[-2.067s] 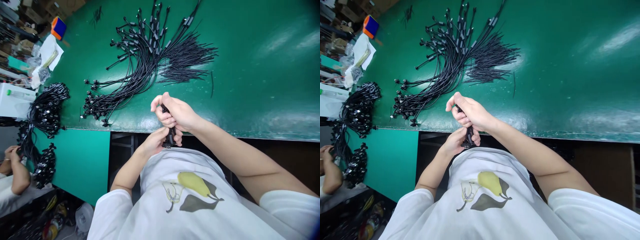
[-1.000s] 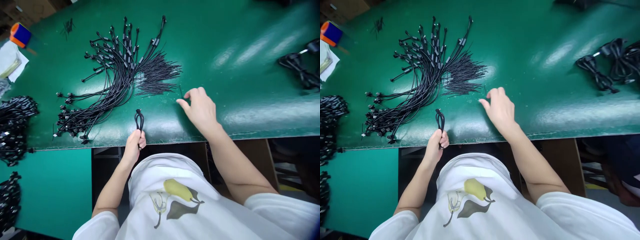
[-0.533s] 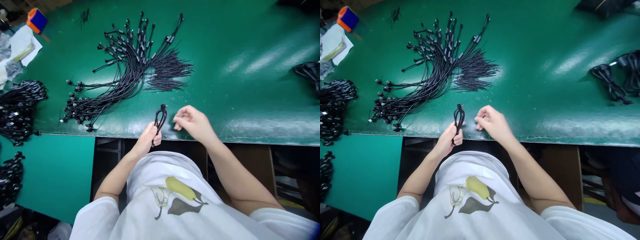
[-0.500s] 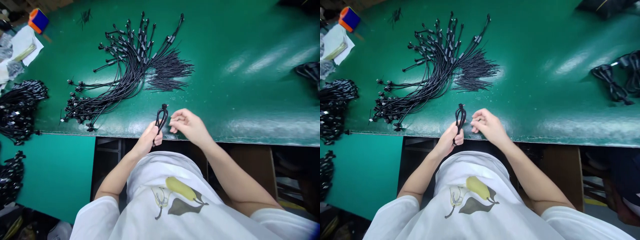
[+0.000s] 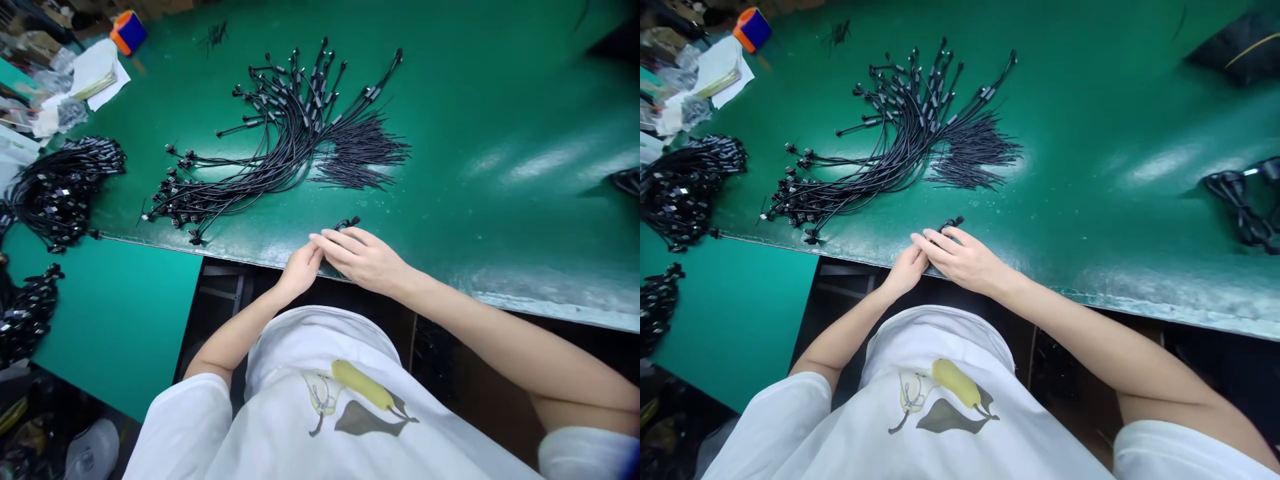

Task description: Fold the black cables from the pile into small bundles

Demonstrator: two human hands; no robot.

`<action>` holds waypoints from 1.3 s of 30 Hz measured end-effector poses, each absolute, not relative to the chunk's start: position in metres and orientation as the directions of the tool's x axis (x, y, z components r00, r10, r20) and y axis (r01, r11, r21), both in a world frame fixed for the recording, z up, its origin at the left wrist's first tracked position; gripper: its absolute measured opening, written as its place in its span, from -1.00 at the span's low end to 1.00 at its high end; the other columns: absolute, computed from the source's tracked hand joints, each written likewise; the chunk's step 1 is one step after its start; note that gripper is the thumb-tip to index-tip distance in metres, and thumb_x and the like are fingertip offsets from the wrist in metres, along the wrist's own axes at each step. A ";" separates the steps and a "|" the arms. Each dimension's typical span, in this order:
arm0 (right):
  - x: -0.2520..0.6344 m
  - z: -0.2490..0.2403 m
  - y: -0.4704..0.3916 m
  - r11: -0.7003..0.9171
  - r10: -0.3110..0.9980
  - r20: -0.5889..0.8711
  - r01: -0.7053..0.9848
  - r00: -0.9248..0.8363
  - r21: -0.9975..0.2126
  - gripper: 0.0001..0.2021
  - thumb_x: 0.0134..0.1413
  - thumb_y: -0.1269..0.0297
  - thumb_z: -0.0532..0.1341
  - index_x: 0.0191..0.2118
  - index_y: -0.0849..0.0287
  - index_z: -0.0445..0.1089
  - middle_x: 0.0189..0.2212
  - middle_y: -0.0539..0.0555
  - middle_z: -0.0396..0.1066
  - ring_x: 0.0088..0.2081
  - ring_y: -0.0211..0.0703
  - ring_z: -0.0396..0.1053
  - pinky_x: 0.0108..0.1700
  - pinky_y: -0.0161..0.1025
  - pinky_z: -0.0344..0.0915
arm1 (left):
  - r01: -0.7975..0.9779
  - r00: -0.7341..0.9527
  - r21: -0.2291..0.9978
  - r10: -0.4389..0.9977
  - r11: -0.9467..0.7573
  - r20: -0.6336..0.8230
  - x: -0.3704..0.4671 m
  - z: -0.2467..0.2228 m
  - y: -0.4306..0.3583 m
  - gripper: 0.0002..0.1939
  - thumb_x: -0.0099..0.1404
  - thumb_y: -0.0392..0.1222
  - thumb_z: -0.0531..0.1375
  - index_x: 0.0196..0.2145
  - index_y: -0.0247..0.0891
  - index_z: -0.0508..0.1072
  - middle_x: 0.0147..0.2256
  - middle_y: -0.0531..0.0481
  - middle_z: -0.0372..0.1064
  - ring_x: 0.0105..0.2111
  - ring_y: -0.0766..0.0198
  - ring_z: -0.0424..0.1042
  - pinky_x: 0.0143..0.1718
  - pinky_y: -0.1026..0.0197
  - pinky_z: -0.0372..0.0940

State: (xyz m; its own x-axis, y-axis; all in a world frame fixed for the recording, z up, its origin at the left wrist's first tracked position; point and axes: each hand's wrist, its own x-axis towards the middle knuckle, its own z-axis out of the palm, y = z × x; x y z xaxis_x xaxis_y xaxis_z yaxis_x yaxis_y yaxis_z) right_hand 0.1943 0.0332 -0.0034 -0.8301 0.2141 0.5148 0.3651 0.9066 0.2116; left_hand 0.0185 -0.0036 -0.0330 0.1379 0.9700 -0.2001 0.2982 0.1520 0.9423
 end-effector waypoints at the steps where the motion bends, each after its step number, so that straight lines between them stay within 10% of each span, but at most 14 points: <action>1: 0.194 0.001 0.037 0.916 0.161 0.488 0.314 -0.858 0.250 -0.74 0.32 0.52 0.02 -0.16 0.28 0.46 0.00 0.21 0.44 0.07 -0.04 0.30 0.08 -0.08 0.24 | 0.284 0.161 0.943 0.961 0.172 -0.223 0.017 -0.030 -0.003 -0.66 0.43 -0.02 0.03 -0.11 -0.31 0.45 -0.49 0.07 0.20 -0.50 0.37 0.13 -0.46 0.29 0.05; 6: 0.195 0.018 0.040 0.954 0.106 0.413 0.210 -0.904 0.214 -0.72 0.35 0.45 0.02 -0.35 0.22 0.42 -0.36 0.14 0.42 -0.25 -0.10 0.34 -0.10 -0.12 0.31 | -0.045 0.417 0.919 0.843 0.392 -0.339 0.006 -0.004 -0.007 -0.48 0.37 0.14 0.11 0.11 -0.29 0.37 -0.53 0.15 0.04 -0.57 0.42 -0.02 -0.53 0.30 -0.08; 12: 0.196 0.031 0.028 0.979 0.199 0.424 0.201 -0.884 -0.039 -0.70 0.38 0.45 -0.05 -0.29 0.18 0.40 -0.33 0.12 0.38 -0.27 -0.13 0.28 -0.15 -0.14 0.25 | -0.104 0.466 0.887 0.810 0.449 -0.355 0.004 0.010 -0.015 -0.50 0.22 0.14 0.27 -0.08 -0.34 0.41 -0.54 0.20 -0.06 -0.58 0.46 -0.09 -0.55 0.32 -0.17; 19: 0.195 0.033 0.028 0.911 0.063 0.225 0.148 -0.972 0.386 -0.74 0.24 0.54 0.04 -0.36 0.27 0.45 -0.44 0.13 0.29 -0.39 -0.11 0.19 -0.34 -0.14 0.11 | -0.130 0.440 0.788 0.747 0.601 -0.498 0.011 -0.004 -0.012 -0.56 0.09 0.08 0.36 -0.44 -0.30 0.27 -0.51 0.16 0.08 -0.61 0.53 -0.03 -0.58 0.37 -0.16; 25: 0.188 0.027 0.023 0.904 0.104 0.083 0.129 -0.991 0.409 -0.70 0.11 0.61 0.03 -0.54 0.20 0.35 -0.57 0.12 0.20 -0.49 -0.10 0.10 -0.41 -0.15 -0.04 | -0.191 0.401 0.717 0.720 0.671 -0.567 0.022 0.000 -0.014 -0.76 0.05 -0.18 0.29 -0.45 -0.29 0.27 -0.56 0.18 0.05 -0.62 0.52 -0.01 -0.60 0.40 -0.13; 32: 0.179 0.027 0.044 0.909 0.416 0.128 0.415 -0.900 -0.033 -0.79 0.19 0.43 0.08 -0.45 0.24 0.36 -0.54 0.13 0.34 -0.51 -0.17 0.18 -0.42 -0.19 -0.09 | -0.348 0.170 0.797 0.870 0.493 -0.463 0.031 0.003 -0.006 -0.71 0.32 -0.11 0.08 -0.52 -0.28 0.27 -0.61 0.11 0.13 -0.61 0.43 0.11 -0.57 0.36 0.03; 35: 0.175 0.020 0.044 0.721 0.679 0.228 0.576 -0.698 -0.385 -0.71 0.27 0.31 0.03 -0.47 0.21 0.32 -0.49 0.12 0.39 -0.45 -0.20 0.25 -0.39 -0.24 -0.01 | -0.500 0.014 0.767 0.889 0.402 -0.457 0.033 0.002 0.003 -0.76 0.33 -0.11 0.14 -0.43 -0.30 0.38 -0.50 0.05 0.30 -0.48 0.38 0.28 -0.38 0.32 0.21; 39: 0.179 0.006 0.038 0.296 0.882 0.096 0.384 -0.462 -0.875 -0.65 0.27 0.12 0.06 -0.50 0.17 0.30 -0.57 -0.01 0.29 -0.49 -0.24 0.21 -0.38 -0.29 0.08 | -0.467 0.058 0.836 0.953 0.289 -0.297 0.023 0.008 0.005 -0.91 0.19 -0.22 0.28 -0.35 -0.29 0.52 -0.31 -0.01 0.38 -0.25 0.29 0.36 -0.10 0.24 0.25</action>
State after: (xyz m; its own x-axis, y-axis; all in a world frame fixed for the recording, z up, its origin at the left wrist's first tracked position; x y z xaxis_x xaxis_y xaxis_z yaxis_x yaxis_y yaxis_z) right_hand 0.1786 0.0379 0.0060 -0.4620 0.8816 0.0961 0.3838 0.2964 -0.8746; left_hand 0.0232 0.0050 0.0084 0.0581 0.9531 -0.2970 -0.4667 0.2889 0.8359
